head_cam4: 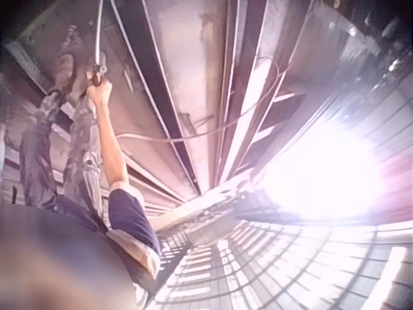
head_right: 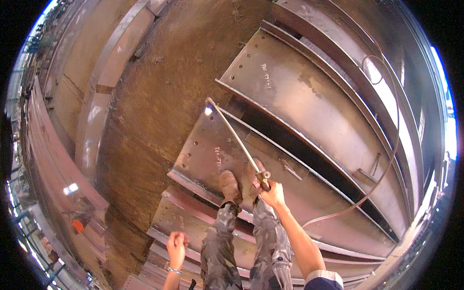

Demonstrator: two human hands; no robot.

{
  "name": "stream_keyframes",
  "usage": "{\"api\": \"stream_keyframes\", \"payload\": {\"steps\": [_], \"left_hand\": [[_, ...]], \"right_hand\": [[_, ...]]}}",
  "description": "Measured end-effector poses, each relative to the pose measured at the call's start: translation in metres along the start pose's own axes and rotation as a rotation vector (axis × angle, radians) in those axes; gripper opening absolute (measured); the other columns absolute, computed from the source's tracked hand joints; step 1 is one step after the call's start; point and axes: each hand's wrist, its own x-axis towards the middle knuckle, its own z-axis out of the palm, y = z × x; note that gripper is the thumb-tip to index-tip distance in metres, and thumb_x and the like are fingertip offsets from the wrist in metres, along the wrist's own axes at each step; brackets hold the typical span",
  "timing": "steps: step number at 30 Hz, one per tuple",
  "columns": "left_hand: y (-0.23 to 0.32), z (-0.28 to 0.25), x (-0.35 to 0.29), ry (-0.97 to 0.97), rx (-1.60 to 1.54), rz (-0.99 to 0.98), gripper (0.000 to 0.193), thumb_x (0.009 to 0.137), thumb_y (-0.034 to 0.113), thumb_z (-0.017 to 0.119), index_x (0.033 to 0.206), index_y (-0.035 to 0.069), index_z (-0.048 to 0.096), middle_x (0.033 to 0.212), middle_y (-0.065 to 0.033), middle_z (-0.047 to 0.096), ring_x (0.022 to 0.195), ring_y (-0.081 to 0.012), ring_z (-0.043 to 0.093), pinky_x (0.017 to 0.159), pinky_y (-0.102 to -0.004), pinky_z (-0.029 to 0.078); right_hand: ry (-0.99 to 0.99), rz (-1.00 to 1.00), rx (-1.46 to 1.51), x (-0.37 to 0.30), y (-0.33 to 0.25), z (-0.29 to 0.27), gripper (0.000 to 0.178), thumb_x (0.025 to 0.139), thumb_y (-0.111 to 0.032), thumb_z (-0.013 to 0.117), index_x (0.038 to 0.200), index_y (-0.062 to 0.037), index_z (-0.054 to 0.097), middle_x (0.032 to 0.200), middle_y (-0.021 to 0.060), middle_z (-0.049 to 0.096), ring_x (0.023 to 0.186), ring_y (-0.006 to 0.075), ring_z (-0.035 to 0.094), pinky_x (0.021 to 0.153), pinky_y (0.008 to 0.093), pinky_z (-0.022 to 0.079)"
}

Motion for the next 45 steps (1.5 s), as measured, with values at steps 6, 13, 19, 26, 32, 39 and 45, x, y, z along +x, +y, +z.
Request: {"api": "stream_keyframes", "payload": {"steps": [6,13,19,26,32,39,45], "left_hand": [[-0.112,-0.073,-0.09,-0.044,-0.04,-0.397,0.023,0.101,0.023,0.059,0.101,0.0,0.06,0.09,-0.0116,0.069,0.077,-0.0216,0.069,0.065,-0.0336,0.056],[-0.115,-0.109,-0.134,-0.043,-0.057,-0.49,0.02,0.102,0.02,0.055,0.11,0.001,0.06,0.095,-0.0124,0.068,0.079,-0.0206,0.067,0.067,-0.0331,0.057],[-0.054,-0.092,-0.126,-0.117,-0.001,-0.366,0.035,0.101,0.034,0.058,0.114,0.002,0.063,0.092,-0.0079,0.07,0.081,-0.0166,0.068,0.065,-0.0312,0.057],[-0.055,-0.089,-0.13,-0.067,0.026,-0.348,0.035,0.101,0.034,0.06,0.12,0.005,0.06,0.098,-0.0079,0.07,0.08,-0.0163,0.068,0.059,-0.0279,0.054],[-0.094,-0.103,-0.142,-0.112,-0.101,-0.497,0.041,0.101,0.03,0.06,0.133,0.007,0.05,0.106,-0.0109,0.071,0.086,-0.0168,0.068,0.062,-0.0293,0.054],[-0.105,-0.098,-0.153,-0.143,-0.303,-0.529,0.043,0.1,0.026,0.061,0.137,0.011,0.045,0.105,-0.0134,0.07,0.085,-0.0204,0.067,0.064,-0.0308,0.054],[-0.108,-0.093,-0.162,-0.091,-0.235,-0.481,0.039,0.101,0.026,0.059,0.134,0.01,0.048,0.102,-0.0129,0.071,0.086,-0.0191,0.067,0.062,-0.0304,0.053]], "right_hand": [[0.045,0.167,0.048,-0.023,0.053,0.018,0.026,0.08,-0.023,0.066,0.095,-0.0016,0.07,0.079,0.0255,0.067,0.077,0.042,0.068,0.073,0.0469,0.051],[0.012,0.211,0.042,-0.006,0.064,0.04,0.035,0.081,-0.022,0.063,0.113,-0.0104,0.071,0.096,0.0258,0.07,0.094,0.0455,0.067,0.086,0.0529,0.052],[0.025,0.132,-0.013,0.033,0.034,0.05,0.033,0.085,-0.027,0.061,0.11,-0.0087,0.07,0.099,0.0243,0.071,0.097,0.0451,0.067,0.089,0.0527,0.053],[-0.003,0.111,-0.045,0.058,0.006,0.06,0.032,0.077,-0.016,0.059,0.105,-0.0046,0.07,0.097,0.0279,0.07,0.097,0.0454,0.067,0.089,0.0515,0.053],[-0.057,0.135,-0.086,0.052,0.014,0.062,0.031,0.081,-0.019,0.06,0.107,-0.0045,0.07,0.099,0.028,0.07,0.099,0.0448,0.067,0.09,0.0514,0.053],[-0.086,0.146,-0.12,0.026,0.03,0.072,0.031,0.089,-0.025,0.056,0.104,-0.002,0.071,0.103,0.0302,0.069,0.102,0.047,0.065,0.091,0.0525,0.052],[-0.039,0.099,-0.128,0.041,0.021,0.079,0.03,0.088,-0.025,0.057,0.1,-0.001,0.071,0.101,0.031,0.069,0.101,0.0479,0.065,0.09,0.0535,0.052]]}}
